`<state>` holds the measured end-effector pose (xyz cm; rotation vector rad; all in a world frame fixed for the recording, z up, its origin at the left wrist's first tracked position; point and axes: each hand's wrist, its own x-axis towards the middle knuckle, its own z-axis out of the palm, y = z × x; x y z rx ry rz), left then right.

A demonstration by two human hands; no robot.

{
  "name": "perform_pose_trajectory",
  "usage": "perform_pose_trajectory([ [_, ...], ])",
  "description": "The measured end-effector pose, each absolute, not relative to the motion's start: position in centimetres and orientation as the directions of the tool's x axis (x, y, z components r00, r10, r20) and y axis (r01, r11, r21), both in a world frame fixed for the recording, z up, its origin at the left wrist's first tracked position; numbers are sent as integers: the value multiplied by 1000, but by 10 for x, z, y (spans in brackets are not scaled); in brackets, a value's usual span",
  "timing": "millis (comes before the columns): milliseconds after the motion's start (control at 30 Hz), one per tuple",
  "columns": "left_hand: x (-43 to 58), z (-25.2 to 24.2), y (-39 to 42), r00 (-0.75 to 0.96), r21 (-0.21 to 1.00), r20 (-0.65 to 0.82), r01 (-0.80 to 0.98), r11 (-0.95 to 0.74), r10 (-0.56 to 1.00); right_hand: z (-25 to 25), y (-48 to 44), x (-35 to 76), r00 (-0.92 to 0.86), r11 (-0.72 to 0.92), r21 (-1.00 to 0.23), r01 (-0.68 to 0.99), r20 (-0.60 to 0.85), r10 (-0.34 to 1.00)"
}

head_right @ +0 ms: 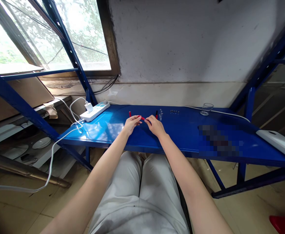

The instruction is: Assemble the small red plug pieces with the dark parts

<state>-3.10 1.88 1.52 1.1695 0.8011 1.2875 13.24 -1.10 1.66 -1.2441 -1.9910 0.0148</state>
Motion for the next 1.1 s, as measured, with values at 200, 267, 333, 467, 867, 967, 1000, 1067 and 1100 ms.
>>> perform_pose_trajectory([
  [200,-33,13,23,1,941,186,-286,-178,982,15,-6,136,-198,507,-400,763,603,773],
  [267,-33,14,23,-27,939,198,-280,-198,980,15,-3,140,-148,505,-444,740,625,767],
  [333,-33,14,21,-11,946,212,-250,-208,977,15,0,145,-78,498,-513,699,638,766],
  [467,-31,16,18,60,964,222,-160,-210,973,14,1,160,45,431,-669,605,569,821],
  [867,-31,15,17,81,976,213,-64,-208,974,0,4,184,255,61,-640,766,389,885],
  [967,-31,14,18,86,976,215,-63,-210,973,0,4,183,270,7,-630,776,343,900],
  [1000,-31,14,18,89,976,213,-63,-208,973,1,4,183,270,-4,-625,780,331,904],
  [1067,-31,15,18,96,977,208,-65,-203,973,3,3,182,270,-25,-609,793,315,910],
  [1100,-31,15,17,100,978,205,-66,-199,974,4,3,181,271,-34,-597,802,312,911],
])
